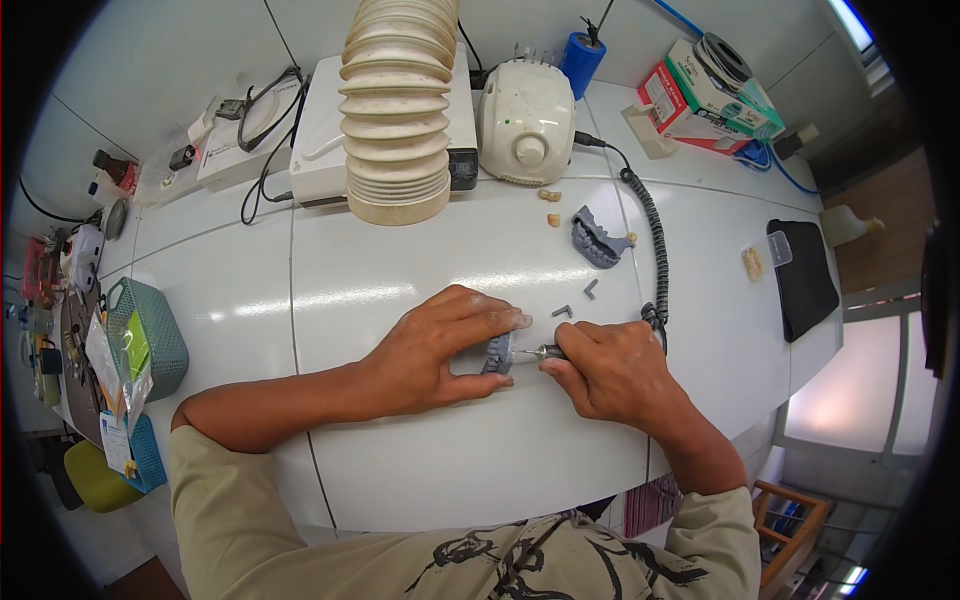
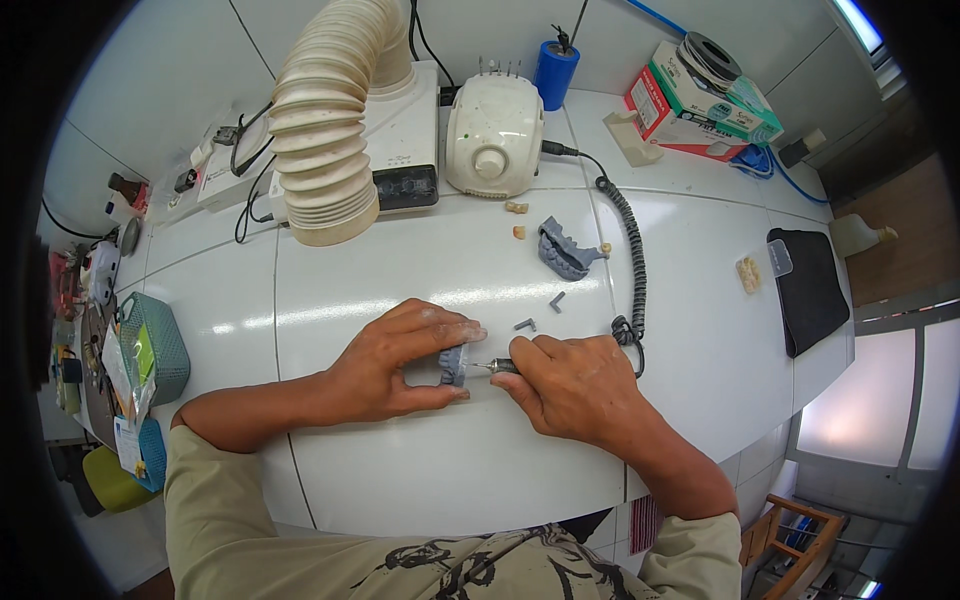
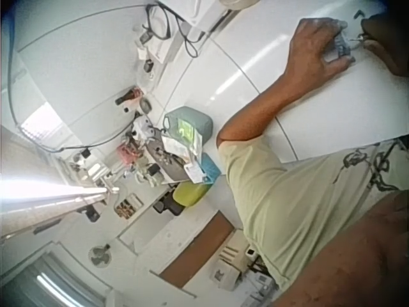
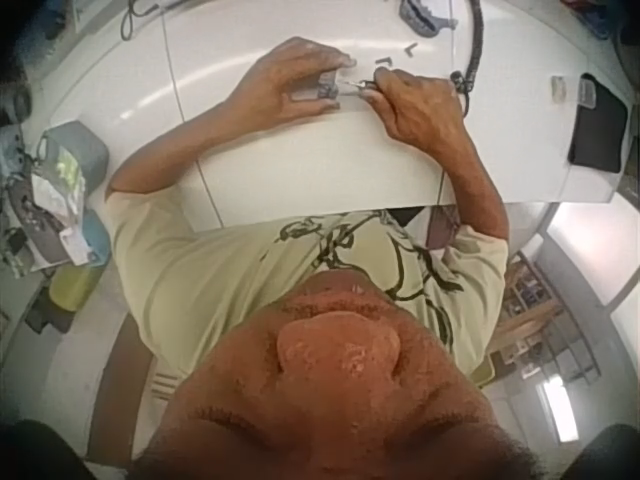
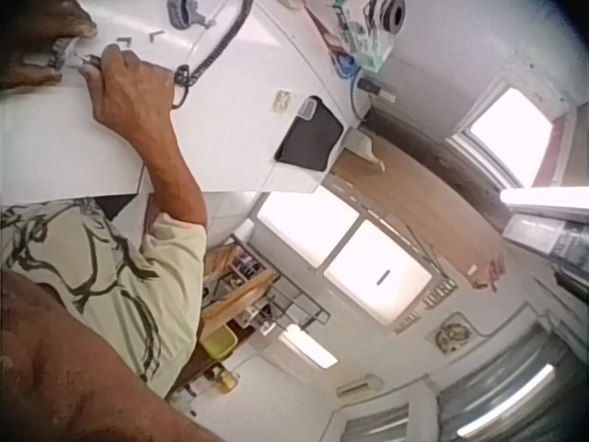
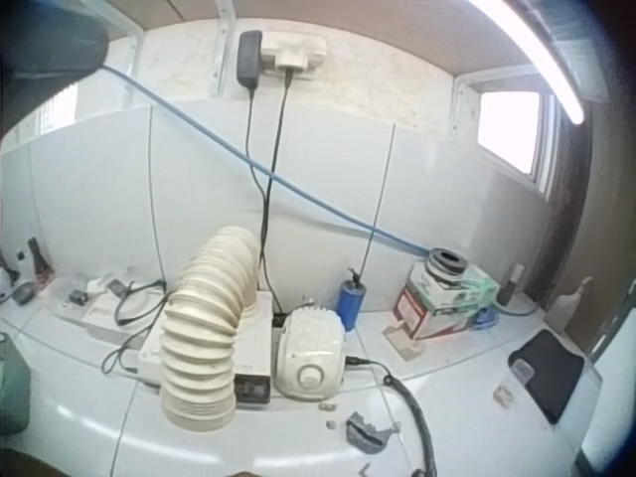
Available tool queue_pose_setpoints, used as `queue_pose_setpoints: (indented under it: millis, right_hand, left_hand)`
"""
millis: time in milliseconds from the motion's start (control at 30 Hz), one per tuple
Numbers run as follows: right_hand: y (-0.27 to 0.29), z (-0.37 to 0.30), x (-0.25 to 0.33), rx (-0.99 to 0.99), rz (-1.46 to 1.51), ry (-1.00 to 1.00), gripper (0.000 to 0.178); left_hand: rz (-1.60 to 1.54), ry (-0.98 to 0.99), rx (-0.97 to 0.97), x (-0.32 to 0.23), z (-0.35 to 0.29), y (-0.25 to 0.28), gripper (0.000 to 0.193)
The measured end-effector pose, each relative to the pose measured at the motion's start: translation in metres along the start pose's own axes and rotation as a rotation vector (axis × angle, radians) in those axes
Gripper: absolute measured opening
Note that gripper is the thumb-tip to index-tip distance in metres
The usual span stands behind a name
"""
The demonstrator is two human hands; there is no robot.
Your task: Trimming and shaping a dental prosthetic model using a handheld rotary tool.
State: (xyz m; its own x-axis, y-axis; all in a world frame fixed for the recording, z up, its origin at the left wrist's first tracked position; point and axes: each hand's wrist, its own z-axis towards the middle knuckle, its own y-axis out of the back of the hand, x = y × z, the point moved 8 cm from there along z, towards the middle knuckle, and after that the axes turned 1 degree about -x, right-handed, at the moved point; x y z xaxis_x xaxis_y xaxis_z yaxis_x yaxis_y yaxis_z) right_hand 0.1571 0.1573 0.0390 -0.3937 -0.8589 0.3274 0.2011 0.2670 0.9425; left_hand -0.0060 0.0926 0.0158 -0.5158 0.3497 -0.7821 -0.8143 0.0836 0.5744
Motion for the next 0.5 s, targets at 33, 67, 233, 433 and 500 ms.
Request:
queue_pose_setpoints:
  millis: [33,67,233,433,500]
  right_hand:
    - [-0.0001,-0.0001,0.0009,0.003,-0.004,0.012,0.037]
    - [-0.0002,0.0,0.0008,0.003,-0.004,0.012,0.037]
    - [-0.0016,-0.0005,-0.0019,0.017,-0.001,0.003,0.037]
    - [-0.0014,-0.0001,-0.0022,0.018,0.001,-0.015,0.037]
    - [-0.0013,-0.0007,-0.0005,0.015,-0.007,-0.003,0.037]
  left_hand:
    - [-0.001,-0.001,0.0,-0.0003,0.0001,0.0003,0.068]
    - [-0.002,-0.003,0.0,-0.0005,0.0001,0.0005,0.068]
    - [-0.005,0.0,0.001,-0.0006,-0.0001,0.0005,0.068]
    - [-0.01,0.004,0.005,-0.0015,0.0003,0.001,0.067]
    - [-0.008,0.005,0.006,-0.0013,0.0001,0.0009,0.067]
